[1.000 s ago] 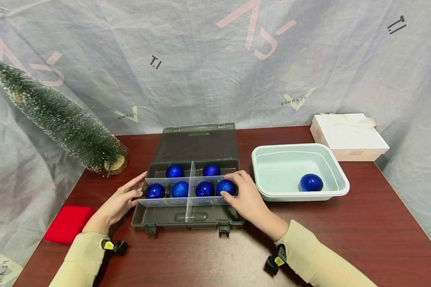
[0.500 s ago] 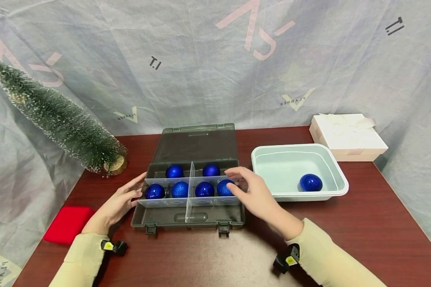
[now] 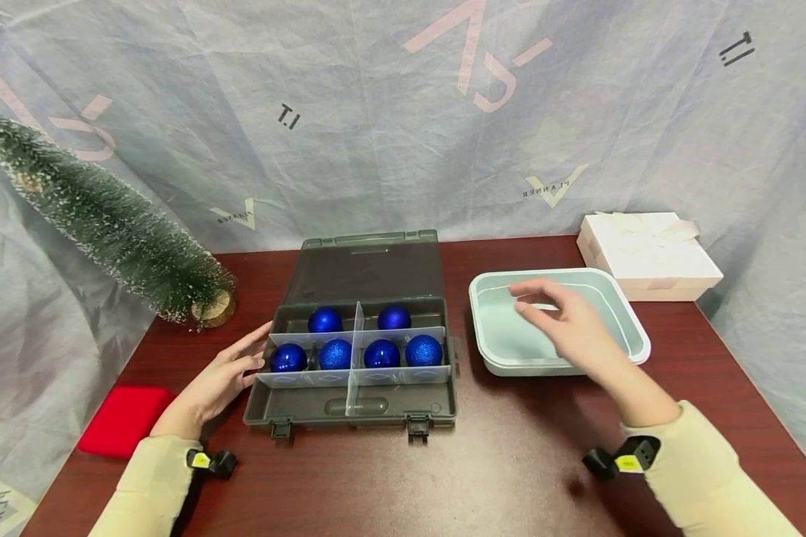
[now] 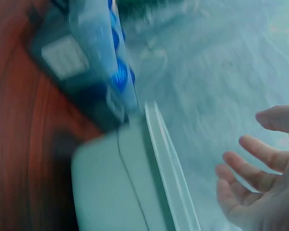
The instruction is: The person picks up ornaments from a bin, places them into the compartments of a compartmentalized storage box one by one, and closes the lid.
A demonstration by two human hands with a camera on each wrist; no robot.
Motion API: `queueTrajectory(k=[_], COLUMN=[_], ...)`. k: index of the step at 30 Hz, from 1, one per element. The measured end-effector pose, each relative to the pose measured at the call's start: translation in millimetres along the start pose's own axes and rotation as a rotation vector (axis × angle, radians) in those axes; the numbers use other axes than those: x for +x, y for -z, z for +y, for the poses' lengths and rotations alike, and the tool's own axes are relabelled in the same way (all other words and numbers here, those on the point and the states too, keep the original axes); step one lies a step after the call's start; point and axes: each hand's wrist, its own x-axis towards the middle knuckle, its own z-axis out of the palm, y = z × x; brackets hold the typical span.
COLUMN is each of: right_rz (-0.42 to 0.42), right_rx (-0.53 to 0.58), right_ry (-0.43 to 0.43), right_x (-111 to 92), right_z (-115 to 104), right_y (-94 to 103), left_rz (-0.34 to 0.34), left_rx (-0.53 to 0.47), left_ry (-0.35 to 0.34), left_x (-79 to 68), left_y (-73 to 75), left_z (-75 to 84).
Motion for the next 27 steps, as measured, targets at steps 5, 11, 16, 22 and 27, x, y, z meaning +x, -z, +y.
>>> queueTrajectory(k=[5,11,16,22,27], right_rz=[-0.015,-0.084,-0.176,-0.275,-0.331], right_rx=[-0.116,-0.138,-0.127,-0.178,-0.269], right_ry=[-0.152,-0.293,-0.350,-0.341,-0.303], right_x=[-5.2,-7.3,-6.5,-1.7,2.4], right_z=[22.6,41.0,48.0,52.8,56.7], right_y=[31.3,43.7,44.2,44.9,47.3], left_rz=[-0.004,0.012,0.011,0.011,0.011], left_rx=[-0.010,-0.018,-0.015,-0.016,-0.019], left_ry=[-0.007,-0.007,-0.010,-0.011,-0.007], left_x=[0.9,1.0,0.3,0.2,0.4], left_y=[-1.0,-0.7,-0.1,-0.1,-1.3], left_z=[0.3,-1.3,-1.6,-1.0,0.1])
